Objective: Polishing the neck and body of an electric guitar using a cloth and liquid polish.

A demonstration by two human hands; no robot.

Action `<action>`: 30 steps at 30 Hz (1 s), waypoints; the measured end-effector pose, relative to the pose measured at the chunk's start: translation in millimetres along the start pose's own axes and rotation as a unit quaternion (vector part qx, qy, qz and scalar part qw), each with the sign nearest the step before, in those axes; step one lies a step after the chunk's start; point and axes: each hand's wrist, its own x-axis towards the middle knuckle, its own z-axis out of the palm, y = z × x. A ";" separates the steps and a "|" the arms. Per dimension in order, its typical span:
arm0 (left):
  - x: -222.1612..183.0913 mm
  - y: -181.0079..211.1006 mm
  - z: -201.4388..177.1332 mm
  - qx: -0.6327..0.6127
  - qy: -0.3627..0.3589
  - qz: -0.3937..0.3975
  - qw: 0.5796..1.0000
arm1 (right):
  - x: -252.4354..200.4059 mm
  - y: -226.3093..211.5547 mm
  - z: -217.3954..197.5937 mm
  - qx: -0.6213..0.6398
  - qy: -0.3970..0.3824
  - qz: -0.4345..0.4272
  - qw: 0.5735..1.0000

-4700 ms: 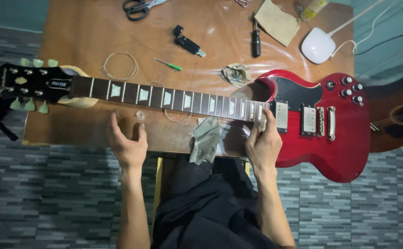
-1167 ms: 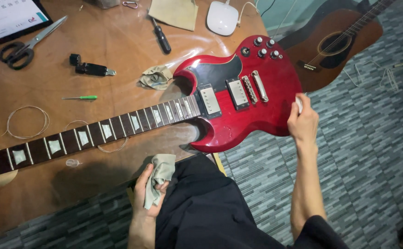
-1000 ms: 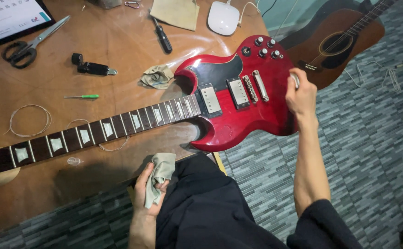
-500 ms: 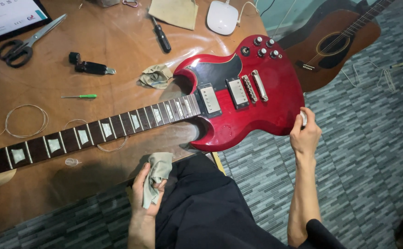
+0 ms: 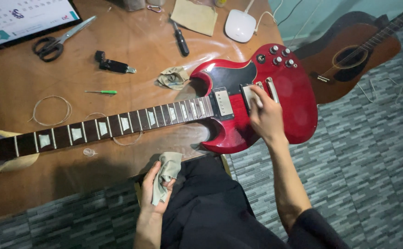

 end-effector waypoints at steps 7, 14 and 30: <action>-1.2 4.2 -8.3 0.007 0.066 0.007 0.998 | 45.8 13.3 24.8 0.002 -0.019 -0.018 1.000; -0.8 4.2 -4.8 0.006 0.035 0.001 0.999 | 49.8 9.7 17.7 0.017 0.023 -0.008 1.000; -3.3 13.1 -7.0 -0.032 0.020 0.025 0.999 | 65.0 53.4 23.2 -0.062 0.009 0.032 0.998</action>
